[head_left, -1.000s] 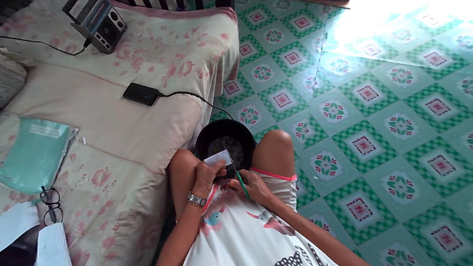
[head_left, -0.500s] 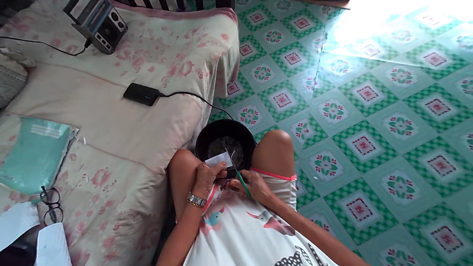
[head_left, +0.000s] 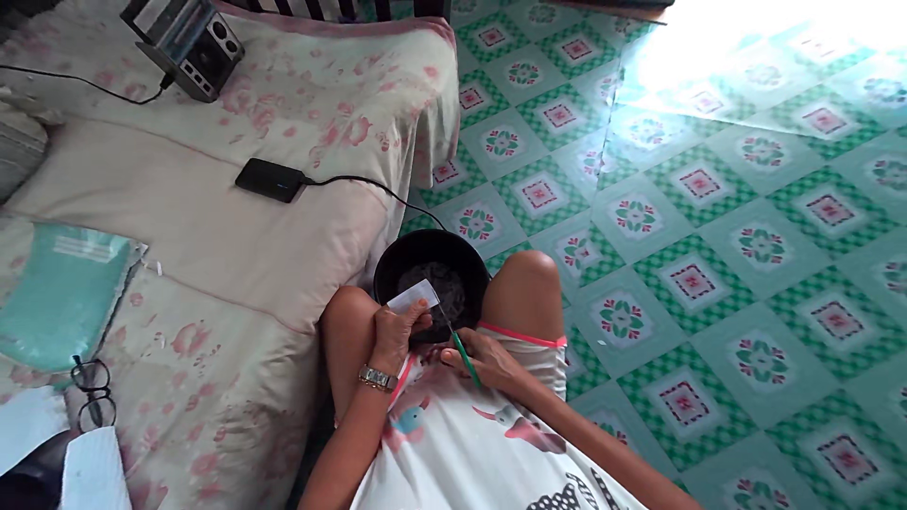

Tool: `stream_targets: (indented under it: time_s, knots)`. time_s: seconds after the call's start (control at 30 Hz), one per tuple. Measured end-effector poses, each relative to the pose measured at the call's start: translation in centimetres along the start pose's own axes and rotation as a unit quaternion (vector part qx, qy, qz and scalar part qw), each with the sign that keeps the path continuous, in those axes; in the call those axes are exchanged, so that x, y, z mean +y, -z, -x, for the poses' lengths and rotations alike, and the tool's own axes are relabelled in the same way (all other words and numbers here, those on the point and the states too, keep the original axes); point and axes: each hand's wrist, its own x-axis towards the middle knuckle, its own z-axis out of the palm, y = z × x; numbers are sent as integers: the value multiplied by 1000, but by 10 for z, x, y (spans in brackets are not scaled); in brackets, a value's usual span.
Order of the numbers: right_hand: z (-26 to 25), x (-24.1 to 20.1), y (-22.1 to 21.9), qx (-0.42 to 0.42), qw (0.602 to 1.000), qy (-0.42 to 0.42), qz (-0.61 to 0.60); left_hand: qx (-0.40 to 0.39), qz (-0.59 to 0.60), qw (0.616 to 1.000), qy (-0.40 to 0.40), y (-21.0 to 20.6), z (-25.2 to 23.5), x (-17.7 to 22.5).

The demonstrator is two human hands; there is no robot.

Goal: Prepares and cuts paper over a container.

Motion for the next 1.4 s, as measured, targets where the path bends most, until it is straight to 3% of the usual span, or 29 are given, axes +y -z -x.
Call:
stream_targets:
  time_s: [1.4]
  knots:
    - [-5, -5, -1, 14, 1000, -11, 4, -11, 12, 1000, -12, 2, 0, -2]
